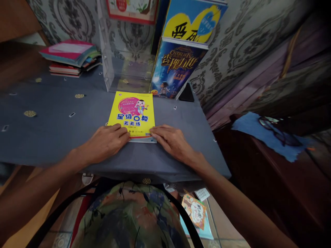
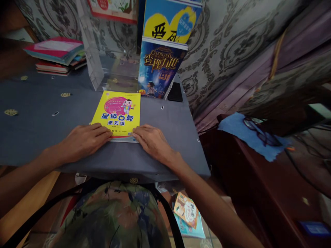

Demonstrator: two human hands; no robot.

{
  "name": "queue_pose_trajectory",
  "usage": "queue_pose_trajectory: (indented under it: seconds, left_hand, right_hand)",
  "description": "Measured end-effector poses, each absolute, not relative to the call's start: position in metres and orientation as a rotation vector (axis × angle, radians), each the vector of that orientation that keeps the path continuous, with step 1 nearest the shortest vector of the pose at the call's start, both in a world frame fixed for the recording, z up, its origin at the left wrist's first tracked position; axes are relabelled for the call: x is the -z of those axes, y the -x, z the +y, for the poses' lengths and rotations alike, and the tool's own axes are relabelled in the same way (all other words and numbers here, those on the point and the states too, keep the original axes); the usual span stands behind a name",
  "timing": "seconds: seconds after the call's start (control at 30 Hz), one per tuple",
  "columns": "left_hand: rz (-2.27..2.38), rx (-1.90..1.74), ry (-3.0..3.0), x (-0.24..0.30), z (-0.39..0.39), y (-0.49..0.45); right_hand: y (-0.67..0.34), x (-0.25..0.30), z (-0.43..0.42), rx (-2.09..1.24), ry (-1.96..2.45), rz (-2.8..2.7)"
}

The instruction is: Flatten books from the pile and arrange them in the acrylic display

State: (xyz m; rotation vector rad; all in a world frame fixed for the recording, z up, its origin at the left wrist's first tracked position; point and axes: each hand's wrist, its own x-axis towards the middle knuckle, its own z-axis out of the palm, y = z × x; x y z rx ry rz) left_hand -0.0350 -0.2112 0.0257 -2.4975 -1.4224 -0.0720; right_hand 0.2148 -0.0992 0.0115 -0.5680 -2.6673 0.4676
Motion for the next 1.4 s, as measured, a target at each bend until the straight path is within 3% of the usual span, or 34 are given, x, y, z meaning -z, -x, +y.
queue_pose_trajectory:
  seconds: [0.3,0.6,1.0,1.4]
  left_hand:
    - [-1.463,0.034,2.531,-0.028,-0.213,0.032]
    - [-1.414,0.271,2.531,-0.022,-0.202,0.033]
    - [-1.749,0.419,2.243,0.009,-0.119,0.082]
    - [-1.845,0.368,2.378,-0.007,-0.100,0.087]
  right_hand:
    - [-0.218,-0.007,-0.100,-0.588,0.498,-2.541]
    - [-0.201,-0.014,-0.082,-0.360,0.462,-2.773]
    - [-0.131,-0.004,0.013,-0.189,0.927,-2.727]
    - [-0.137,-0.021,-0.049,0.042,0.905,-2.769]
